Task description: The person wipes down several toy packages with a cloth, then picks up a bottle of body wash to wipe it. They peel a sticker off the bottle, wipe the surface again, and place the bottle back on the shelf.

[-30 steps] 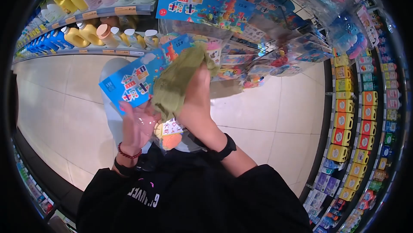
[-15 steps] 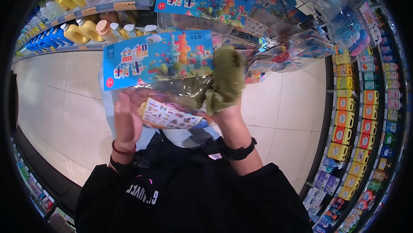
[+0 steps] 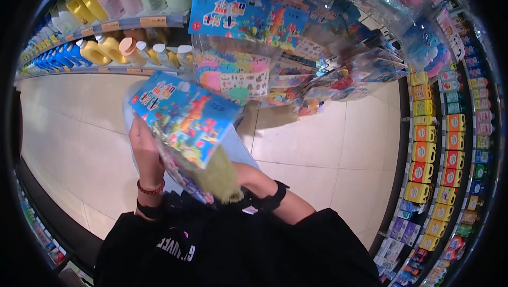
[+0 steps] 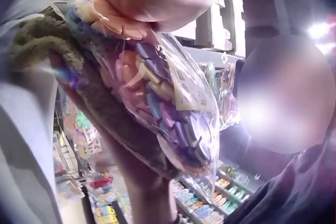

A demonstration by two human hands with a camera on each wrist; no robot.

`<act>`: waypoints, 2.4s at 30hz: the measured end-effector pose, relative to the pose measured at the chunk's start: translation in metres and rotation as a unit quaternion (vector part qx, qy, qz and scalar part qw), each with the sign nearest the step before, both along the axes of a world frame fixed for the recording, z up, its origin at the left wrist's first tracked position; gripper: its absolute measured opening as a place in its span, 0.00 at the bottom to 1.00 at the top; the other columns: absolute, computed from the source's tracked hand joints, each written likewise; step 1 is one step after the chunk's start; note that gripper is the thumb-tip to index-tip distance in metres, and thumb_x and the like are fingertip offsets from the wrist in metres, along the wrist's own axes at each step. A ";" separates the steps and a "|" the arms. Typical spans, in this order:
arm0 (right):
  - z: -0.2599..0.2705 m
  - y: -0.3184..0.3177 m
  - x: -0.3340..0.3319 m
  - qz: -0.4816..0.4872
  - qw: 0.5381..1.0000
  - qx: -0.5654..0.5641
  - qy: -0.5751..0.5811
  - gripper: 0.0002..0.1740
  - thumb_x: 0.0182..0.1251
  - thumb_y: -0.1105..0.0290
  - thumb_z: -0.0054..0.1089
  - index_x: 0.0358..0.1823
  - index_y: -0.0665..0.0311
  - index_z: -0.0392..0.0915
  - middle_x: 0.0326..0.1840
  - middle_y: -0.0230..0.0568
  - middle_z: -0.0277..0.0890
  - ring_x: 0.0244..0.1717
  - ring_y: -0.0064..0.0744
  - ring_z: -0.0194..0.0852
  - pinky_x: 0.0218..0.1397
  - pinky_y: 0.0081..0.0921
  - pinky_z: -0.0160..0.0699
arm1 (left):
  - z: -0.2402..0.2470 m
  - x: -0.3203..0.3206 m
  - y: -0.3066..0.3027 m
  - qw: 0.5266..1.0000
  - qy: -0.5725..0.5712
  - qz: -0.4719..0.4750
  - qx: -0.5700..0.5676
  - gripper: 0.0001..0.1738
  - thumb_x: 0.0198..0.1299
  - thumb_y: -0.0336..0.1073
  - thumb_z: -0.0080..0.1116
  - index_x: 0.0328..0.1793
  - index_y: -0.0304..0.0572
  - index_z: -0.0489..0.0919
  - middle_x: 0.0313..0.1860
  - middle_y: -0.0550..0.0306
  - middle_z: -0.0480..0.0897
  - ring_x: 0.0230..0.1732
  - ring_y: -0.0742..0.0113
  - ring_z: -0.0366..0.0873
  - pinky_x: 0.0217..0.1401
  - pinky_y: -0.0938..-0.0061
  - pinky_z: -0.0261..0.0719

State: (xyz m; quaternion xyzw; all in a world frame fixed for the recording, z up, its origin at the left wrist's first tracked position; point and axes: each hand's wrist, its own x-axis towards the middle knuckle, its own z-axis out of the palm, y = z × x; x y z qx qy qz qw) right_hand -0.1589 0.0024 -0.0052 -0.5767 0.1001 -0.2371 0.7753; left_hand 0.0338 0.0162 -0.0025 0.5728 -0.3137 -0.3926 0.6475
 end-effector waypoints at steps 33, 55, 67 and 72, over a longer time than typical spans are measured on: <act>-0.007 -0.010 -0.027 -0.576 0.817 -0.002 -0.029 0.29 0.71 0.47 0.39 0.58 0.65 0.65 0.55 0.40 0.67 0.54 0.31 0.66 0.56 0.31 0.68 | 0.007 -0.033 0.015 0.918 0.340 -0.148 -0.142 0.34 0.68 0.52 0.42 0.73 0.44 0.48 0.68 0.51 0.60 0.69 0.54 0.60 0.67 0.54 0.62; -0.001 -0.041 -0.071 -0.702 0.697 -0.032 0.144 0.17 0.69 0.60 0.53 0.37 0.69 0.77 0.34 0.32 0.74 0.35 0.20 0.68 0.41 0.21 0.69 | 0.027 -0.024 0.010 0.868 -0.197 -0.447 -0.086 0.26 0.58 0.25 0.55 0.64 0.29 0.66 0.58 0.44 0.73 0.59 0.59 0.72 0.60 0.70 0.68; 0.010 -0.024 -0.133 -0.543 0.835 0.088 0.027 0.21 0.63 0.69 0.59 0.55 0.63 0.64 0.51 0.37 0.71 0.51 0.29 0.72 0.54 0.31 0.75 | 0.019 -0.073 0.009 0.781 -0.355 -0.491 -0.151 0.24 0.57 0.42 0.59 0.60 0.45 0.74 0.54 0.47 0.77 0.53 0.48 0.73 0.56 0.60 0.70; 0.039 -0.031 -0.231 -0.619 0.785 0.024 0.000 0.20 0.68 0.63 0.50 0.58 0.65 0.67 0.52 0.39 0.75 0.52 0.33 0.75 0.56 0.36 0.73 | 0.007 -0.050 -0.005 0.806 -0.332 -0.485 -0.078 0.23 0.54 0.37 0.61 0.56 0.37 0.74 0.48 0.48 0.79 0.46 0.50 0.77 0.50 0.65 0.75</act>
